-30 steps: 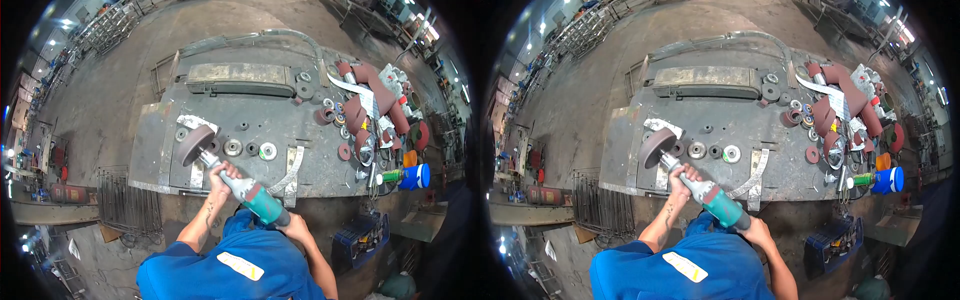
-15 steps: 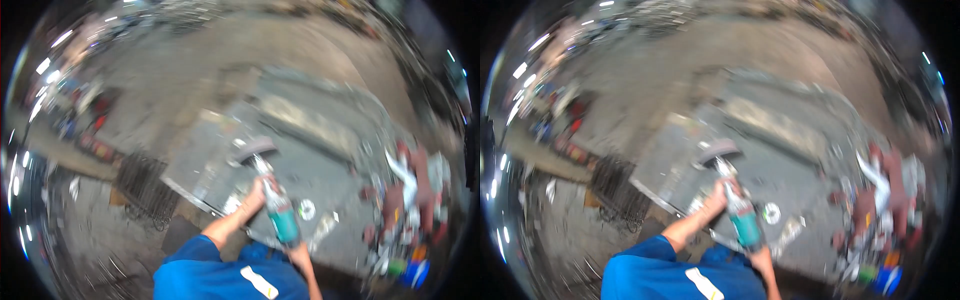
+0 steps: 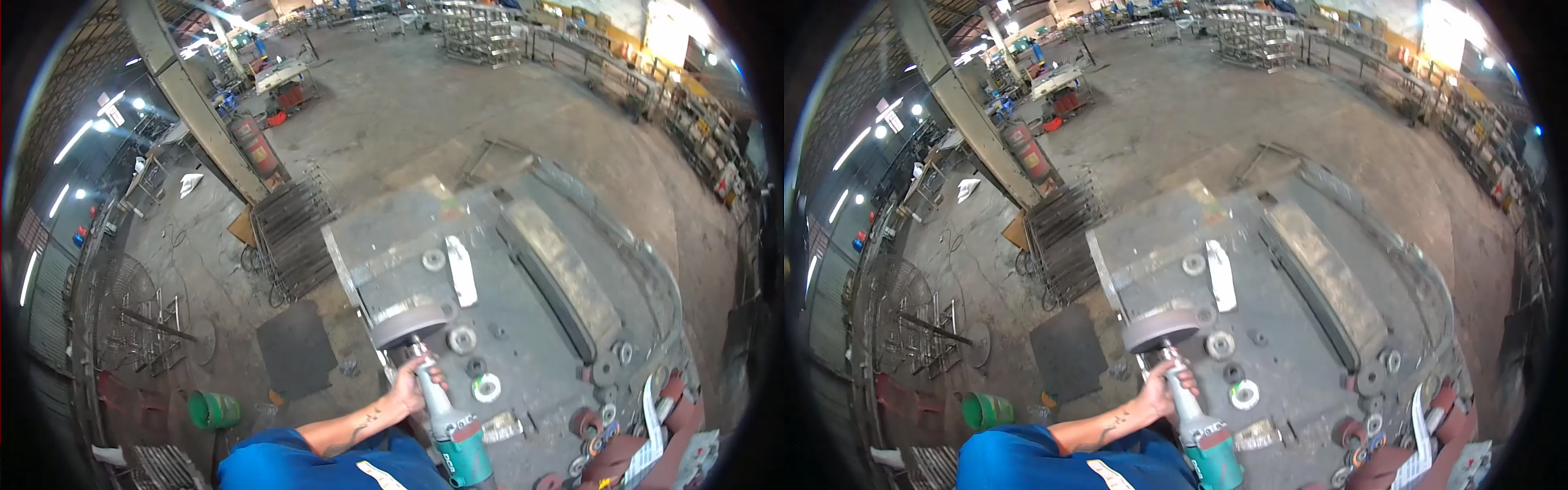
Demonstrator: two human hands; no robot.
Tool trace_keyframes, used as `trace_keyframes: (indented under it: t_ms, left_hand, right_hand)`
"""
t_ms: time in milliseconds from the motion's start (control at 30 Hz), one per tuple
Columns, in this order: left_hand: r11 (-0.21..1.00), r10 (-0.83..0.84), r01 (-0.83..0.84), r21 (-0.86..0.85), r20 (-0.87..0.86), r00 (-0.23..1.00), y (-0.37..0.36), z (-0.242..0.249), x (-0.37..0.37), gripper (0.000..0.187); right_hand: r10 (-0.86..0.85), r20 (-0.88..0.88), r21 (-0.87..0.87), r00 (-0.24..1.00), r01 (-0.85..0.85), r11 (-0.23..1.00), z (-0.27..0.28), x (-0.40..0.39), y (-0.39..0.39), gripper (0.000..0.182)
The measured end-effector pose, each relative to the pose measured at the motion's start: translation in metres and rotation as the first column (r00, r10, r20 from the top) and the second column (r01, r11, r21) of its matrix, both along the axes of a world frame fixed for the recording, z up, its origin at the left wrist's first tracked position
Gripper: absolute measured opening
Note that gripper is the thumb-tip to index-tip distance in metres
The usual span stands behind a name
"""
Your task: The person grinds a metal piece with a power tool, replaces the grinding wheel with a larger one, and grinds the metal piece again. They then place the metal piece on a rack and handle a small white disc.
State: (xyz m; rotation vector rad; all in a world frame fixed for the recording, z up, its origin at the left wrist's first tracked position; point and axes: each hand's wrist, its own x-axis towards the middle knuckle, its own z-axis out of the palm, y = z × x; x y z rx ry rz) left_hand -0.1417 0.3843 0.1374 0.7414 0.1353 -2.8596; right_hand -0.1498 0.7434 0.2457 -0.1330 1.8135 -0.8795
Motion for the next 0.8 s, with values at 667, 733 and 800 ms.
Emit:
trace_keyframes:
  t_ms: [667, 733, 800]
  left_hand:
    - [0.915, 0.143, -0.007, -0.402, 0.309, 0.94, 0.262, 0.039, 0.107, 0.025]
    - [0.921, 0.147, -0.026, -0.389, 0.285, 0.947, 0.265, 0.046, 0.118, 0.025]
    - [0.925, 0.19, -0.07, -0.372, 0.297, 0.936, 0.262, 0.037, 0.129, 0.021]
  right_hand:
    - [0.265, 0.173, -0.06, 0.949, -0.259, 0.964, -0.089, 0.006, 0.268, 0.067]
    - [0.382, 0.04, -0.04, 0.923, -0.381, 0.924, -0.086, 0.004, 0.266, 0.067]
    - [0.405, 0.077, -0.014, 0.911, -0.405, 0.914, -0.091, -0.011, 0.258, 0.06]
